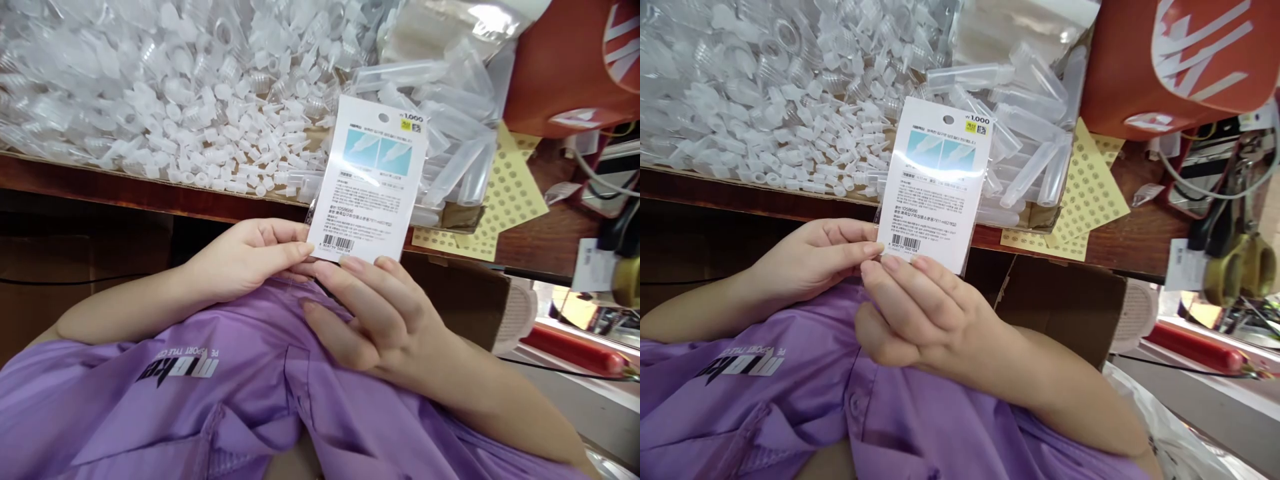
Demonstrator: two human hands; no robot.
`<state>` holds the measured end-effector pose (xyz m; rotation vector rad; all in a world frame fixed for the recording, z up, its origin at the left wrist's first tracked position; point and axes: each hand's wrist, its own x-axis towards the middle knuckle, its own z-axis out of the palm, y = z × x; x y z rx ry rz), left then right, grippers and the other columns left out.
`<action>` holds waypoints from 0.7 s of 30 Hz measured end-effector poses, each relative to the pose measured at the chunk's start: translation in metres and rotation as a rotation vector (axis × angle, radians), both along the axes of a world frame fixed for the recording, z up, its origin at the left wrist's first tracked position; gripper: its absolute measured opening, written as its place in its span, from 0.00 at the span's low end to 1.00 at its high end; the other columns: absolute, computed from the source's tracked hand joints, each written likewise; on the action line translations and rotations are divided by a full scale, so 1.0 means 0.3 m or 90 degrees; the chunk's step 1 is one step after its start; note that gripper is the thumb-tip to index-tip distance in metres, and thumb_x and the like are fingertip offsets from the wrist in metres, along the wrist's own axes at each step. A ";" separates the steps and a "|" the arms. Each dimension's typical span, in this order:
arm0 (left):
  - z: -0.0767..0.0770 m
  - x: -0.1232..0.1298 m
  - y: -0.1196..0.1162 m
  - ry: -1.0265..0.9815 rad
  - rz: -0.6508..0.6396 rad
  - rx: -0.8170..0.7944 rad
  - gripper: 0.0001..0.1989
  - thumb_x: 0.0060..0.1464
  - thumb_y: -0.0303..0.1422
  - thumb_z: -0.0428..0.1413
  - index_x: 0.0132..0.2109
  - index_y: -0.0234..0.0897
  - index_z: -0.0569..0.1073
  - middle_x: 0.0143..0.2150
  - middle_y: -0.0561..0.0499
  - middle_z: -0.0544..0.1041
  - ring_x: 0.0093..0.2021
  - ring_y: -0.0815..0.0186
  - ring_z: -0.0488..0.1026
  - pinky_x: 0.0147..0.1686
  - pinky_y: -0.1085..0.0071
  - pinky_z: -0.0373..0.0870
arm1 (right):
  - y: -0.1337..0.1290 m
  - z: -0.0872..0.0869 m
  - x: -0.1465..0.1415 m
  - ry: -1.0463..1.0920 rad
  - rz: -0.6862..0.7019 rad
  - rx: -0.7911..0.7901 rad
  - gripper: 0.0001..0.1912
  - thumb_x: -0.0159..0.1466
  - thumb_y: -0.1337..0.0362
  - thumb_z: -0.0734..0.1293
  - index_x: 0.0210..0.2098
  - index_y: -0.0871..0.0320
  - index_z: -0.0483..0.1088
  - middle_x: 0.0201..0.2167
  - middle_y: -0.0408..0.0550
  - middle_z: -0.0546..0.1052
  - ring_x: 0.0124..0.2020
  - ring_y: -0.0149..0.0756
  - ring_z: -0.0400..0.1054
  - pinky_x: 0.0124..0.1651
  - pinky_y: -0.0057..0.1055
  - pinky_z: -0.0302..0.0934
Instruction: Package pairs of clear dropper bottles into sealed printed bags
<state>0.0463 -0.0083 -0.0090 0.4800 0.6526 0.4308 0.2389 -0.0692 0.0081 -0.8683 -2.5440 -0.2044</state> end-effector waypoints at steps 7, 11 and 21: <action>-0.006 0.002 -0.002 0.002 -0.005 -0.018 0.09 0.59 0.27 0.57 0.43 0.35 0.82 0.43 0.47 0.84 0.45 0.62 0.80 0.55 0.63 0.71 | 0.005 0.049 -0.014 -0.013 0.009 -0.037 0.06 0.61 0.68 0.71 0.38 0.53 0.74 0.38 0.43 0.78 0.48 0.35 0.68 0.58 0.33 0.64; -0.012 0.000 -0.003 0.036 -0.021 0.000 0.09 0.55 0.30 0.61 0.44 0.35 0.82 0.43 0.46 0.84 0.43 0.61 0.81 0.52 0.64 0.72 | 0.035 0.099 -0.011 0.034 -0.016 -0.179 0.05 0.62 0.69 0.69 0.38 0.57 0.75 0.35 0.47 0.78 0.43 0.36 0.71 0.52 0.33 0.68; -0.031 -0.002 -0.010 0.006 -0.061 0.058 0.06 0.55 0.31 0.61 0.39 0.38 0.83 0.37 0.53 0.84 0.40 0.66 0.80 0.51 0.69 0.72 | 0.116 0.111 -0.053 0.000 -0.193 -0.328 0.04 0.63 0.68 0.66 0.32 0.62 0.72 0.33 0.53 0.75 0.36 0.38 0.71 0.41 0.34 0.68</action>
